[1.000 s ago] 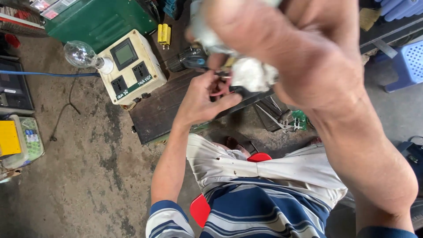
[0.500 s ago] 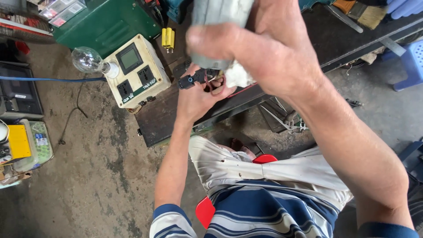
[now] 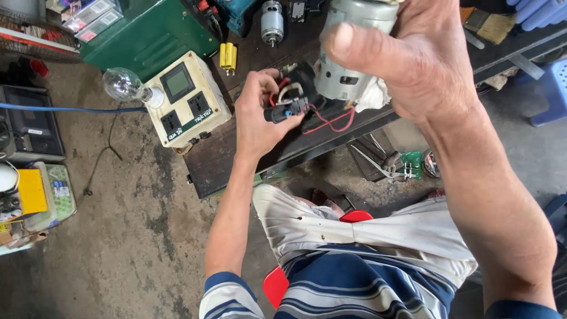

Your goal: Inspecting and repairing a DC motor and switch assembly from a power tool.

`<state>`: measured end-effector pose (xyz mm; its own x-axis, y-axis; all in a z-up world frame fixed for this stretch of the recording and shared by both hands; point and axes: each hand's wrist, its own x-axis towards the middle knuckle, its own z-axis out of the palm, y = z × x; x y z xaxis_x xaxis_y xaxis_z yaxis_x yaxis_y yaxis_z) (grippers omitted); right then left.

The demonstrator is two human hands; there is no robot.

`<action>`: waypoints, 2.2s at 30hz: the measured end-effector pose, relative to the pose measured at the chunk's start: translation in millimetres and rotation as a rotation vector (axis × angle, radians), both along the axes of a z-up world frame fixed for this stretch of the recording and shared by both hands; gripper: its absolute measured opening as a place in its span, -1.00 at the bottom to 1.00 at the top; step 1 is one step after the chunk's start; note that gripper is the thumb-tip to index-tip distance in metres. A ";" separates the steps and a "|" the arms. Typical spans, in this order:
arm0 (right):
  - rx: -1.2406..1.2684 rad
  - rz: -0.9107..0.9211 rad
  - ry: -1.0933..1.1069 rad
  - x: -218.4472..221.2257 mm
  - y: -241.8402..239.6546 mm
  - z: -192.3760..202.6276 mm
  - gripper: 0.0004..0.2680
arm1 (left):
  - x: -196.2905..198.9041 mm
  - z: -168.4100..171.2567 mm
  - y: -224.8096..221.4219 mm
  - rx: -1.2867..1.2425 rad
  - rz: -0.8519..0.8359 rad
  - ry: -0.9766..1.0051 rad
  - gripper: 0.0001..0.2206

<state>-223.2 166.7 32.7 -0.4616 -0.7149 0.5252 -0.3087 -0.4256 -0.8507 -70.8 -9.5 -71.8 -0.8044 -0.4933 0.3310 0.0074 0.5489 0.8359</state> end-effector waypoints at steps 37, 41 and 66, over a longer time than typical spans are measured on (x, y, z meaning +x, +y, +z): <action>-0.170 0.036 -0.846 -18.2 -19.3 -209.6 -0.41 | 12.9 -45.3 -9.9 -0.202 -0.233 0.121 -0.38; -0.255 -0.014 -0.669 -18.1 -25.1 -206.1 -0.45 | 11.1 -50.5 -22.9 -0.213 -0.239 0.089 -0.34; -0.327 0.052 -0.608 -28.0 -37.0 -235.4 -0.46 | -23.9 -60.7 -26.1 -0.237 -0.318 -0.097 -0.14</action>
